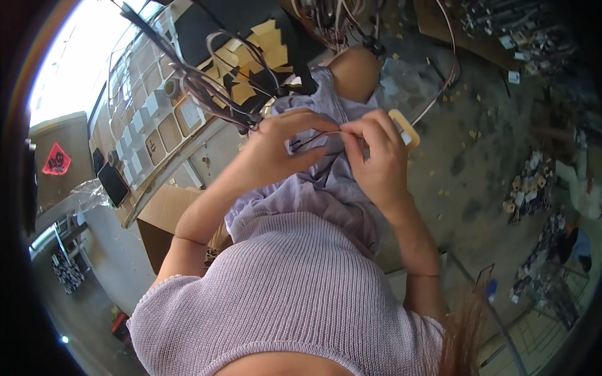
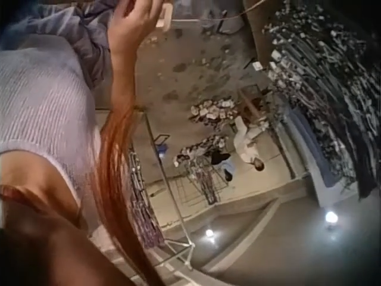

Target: Assembling electronic wiring components by attaching connectors and adhesive pads to wires.

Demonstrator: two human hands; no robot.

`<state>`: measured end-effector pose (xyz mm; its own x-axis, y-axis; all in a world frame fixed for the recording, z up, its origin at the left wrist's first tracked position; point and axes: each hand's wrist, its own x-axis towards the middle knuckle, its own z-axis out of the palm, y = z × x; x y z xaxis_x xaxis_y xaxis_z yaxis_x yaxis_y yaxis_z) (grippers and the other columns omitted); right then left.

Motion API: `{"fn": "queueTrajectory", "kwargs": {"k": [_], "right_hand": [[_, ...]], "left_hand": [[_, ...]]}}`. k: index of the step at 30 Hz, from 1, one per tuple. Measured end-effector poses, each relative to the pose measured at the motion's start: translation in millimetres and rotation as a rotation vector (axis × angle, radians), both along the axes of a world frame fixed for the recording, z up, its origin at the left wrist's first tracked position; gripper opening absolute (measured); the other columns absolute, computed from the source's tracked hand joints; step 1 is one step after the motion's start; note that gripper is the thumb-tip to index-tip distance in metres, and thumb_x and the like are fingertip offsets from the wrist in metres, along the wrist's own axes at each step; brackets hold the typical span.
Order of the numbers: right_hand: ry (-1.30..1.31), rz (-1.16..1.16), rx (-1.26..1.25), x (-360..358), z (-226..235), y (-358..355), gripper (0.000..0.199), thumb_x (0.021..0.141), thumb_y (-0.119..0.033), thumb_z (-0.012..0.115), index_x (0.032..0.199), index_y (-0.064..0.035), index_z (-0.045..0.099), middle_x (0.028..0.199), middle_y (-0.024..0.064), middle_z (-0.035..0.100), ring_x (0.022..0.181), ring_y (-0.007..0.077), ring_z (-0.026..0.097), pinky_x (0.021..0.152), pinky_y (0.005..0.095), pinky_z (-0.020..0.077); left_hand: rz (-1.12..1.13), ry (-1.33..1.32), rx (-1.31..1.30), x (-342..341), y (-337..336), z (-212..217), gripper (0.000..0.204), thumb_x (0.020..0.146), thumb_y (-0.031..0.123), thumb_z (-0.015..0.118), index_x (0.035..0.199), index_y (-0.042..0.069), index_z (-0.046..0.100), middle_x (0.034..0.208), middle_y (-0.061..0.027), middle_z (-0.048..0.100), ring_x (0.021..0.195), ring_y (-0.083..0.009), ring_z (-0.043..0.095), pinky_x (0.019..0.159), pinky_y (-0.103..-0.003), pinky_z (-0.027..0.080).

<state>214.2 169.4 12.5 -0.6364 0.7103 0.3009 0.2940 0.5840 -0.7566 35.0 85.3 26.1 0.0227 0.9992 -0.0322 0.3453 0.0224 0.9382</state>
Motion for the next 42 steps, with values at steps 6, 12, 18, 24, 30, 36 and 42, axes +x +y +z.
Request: {"fn": "queueTrajectory", "kwargs": {"k": [6, 12, 18, 24, 30, 36, 42], "right_hand": [[0.084, -0.075, -0.039, -9, -13, -11, 0.013, 0.077, 0.005, 0.069, 0.086, -0.0016, 0.062, 0.082, 0.0063, 0.055, 0.067, 0.0142, 0.057, 0.053, 0.0233, 0.0449], [0.268, 0.176, -0.355, -83, 9, 56, 0.011, 0.094, -0.006, 0.054, 0.094, 0.0027, 0.060, 0.091, 0.0074, 0.063, 0.081, 0.0125, 0.059, 0.073, 0.0243, 0.0478], [-0.077, 0.628, 0.366, -233, -21, 144, 0.013, 0.082, -0.012, 0.062, 0.089, -0.0018, 0.067, 0.086, 0.0136, 0.066, 0.083, 0.0316, 0.065, 0.073, 0.0362, 0.0516], [-0.462, 0.727, 0.563, -254, -23, 126, 0.013, 0.073, -0.008, 0.071, 0.079, -0.0002, 0.062, 0.090, 0.0118, 0.057, 0.090, 0.0316, 0.060, 0.079, 0.0399, 0.0489], [-0.514, 0.681, 0.448, -255, -21, 136, 0.020, 0.070, -0.012, 0.074, 0.081, 0.0000, 0.062, 0.090, 0.0127, 0.057, 0.088, 0.0327, 0.060, 0.079, 0.0395, 0.0488], [-0.559, 0.851, 0.509, -284, -56, 174, 0.021, 0.067, -0.020, 0.067, 0.082, -0.0047, 0.070, 0.082, 0.0161, 0.067, 0.075, 0.0332, 0.066, 0.067, 0.0411, 0.0532], [-0.391, 0.528, 0.744, -273, -58, 122, 0.012, 0.072, -0.014, 0.057, 0.068, -0.0052, 0.065, 0.066, 0.0133, 0.064, 0.064, 0.0292, 0.068, 0.052, 0.0399, 0.0541]], "left_hand": [[0.247, -0.101, 0.110, 16, 5, -25, 0.013, 0.080, 0.006, 0.065, 0.092, 0.000, 0.063, 0.085, -0.0140, 0.062, 0.078, -0.0302, 0.066, 0.068, -0.035, 0.051], [0.296, -0.154, 0.117, 15, 2, -58, 0.010, 0.080, 0.005, 0.063, 0.089, 0.001, 0.061, 0.083, -0.0140, 0.061, 0.076, -0.0299, 0.063, 0.065, -0.037, 0.049], [0.194, -0.331, 0.096, 46, 4, -65, 0.011, 0.079, 0.003, 0.066, 0.089, 0.002, 0.061, 0.080, -0.0117, 0.062, 0.074, -0.0261, 0.064, 0.065, -0.035, 0.050], [0.170, -0.341, 0.146, 48, -8, -76, 0.012, 0.077, 0.003, 0.065, 0.087, 0.003, 0.059, 0.082, -0.0124, 0.062, 0.076, -0.0305, 0.063, 0.066, -0.038, 0.049], [0.104, -0.373, 0.148, 45, -1, -76, 0.011, 0.078, 0.007, 0.066, 0.086, 0.003, 0.060, 0.082, -0.0136, 0.063, 0.080, -0.0323, 0.063, 0.068, -0.041, 0.049], [-0.026, -0.396, 0.050, 42, -2, -87, 0.010, 0.082, 0.004, 0.064, 0.091, 0.001, 0.063, 0.080, -0.0140, 0.062, 0.072, -0.0267, 0.063, 0.064, -0.036, 0.049], [-0.007, -0.520, -0.198, 31, -6, -76, 0.010, 0.087, 0.005, 0.065, 0.095, 0.000, 0.064, 0.080, -0.0062, 0.064, 0.073, -0.0109, 0.061, 0.067, -0.025, 0.049]]}}
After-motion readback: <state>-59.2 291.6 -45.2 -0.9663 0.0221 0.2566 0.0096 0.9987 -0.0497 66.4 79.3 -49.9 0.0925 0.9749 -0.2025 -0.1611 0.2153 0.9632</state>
